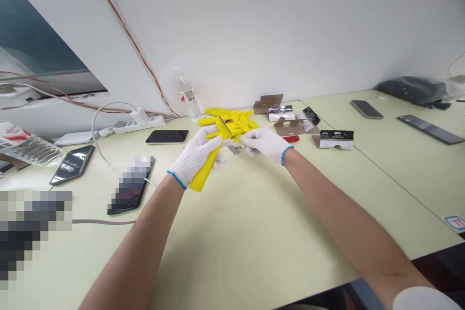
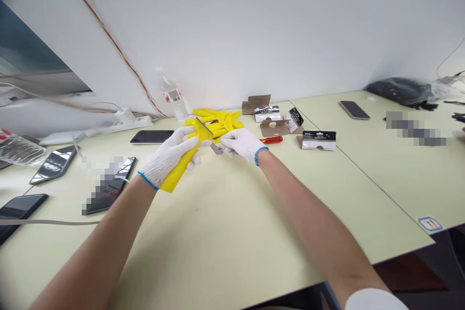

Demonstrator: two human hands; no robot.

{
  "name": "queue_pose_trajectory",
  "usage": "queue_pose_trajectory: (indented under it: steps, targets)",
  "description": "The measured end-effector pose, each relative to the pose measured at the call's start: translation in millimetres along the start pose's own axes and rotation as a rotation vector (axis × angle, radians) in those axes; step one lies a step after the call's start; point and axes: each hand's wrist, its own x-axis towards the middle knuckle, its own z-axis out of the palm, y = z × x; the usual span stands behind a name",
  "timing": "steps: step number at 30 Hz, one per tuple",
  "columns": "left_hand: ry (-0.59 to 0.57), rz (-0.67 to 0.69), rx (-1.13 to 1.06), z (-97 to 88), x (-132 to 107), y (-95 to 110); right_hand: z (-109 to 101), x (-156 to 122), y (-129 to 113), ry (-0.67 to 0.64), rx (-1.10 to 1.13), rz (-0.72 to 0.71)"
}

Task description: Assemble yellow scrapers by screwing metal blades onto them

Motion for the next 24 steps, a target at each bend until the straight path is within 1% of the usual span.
queue_pose_trajectory:
  steps: [3,6,8,13,17,19,24]
  targets:
    - [-0.065,-0.050,-0.126,-1.4,1,-5,-6,-2,-3,-0.012,0.003,0.022]
    - [-0.152,-0.124,-0.256,-0.8,2,-9,-11,-2,-5,-0.015,0.000,-0.006]
    - [-0.178,-0.181,-0.309,1.0,2,-11,-13,-2,-6,-0.014,-0.020,-0.010]
    - [-0.161,-0.267,-0.334,7.2,-1,-15,-17,-3,-9,-0.037,-0.075,0.036]
    - [-0.166,-0.260,-0.320,11.0,-6,-15,-18,-6,-16,0.037,-0.091,0.043]
    - [-0.181,-0.253,-0.315,12.3,-8,-15,-16,-8,-21,0.063,-0.101,0.034]
    - [-0.209,-0.282,-0.349,15.1,-6,-17,-5,-12,-31,0.070,-0.156,0.015]
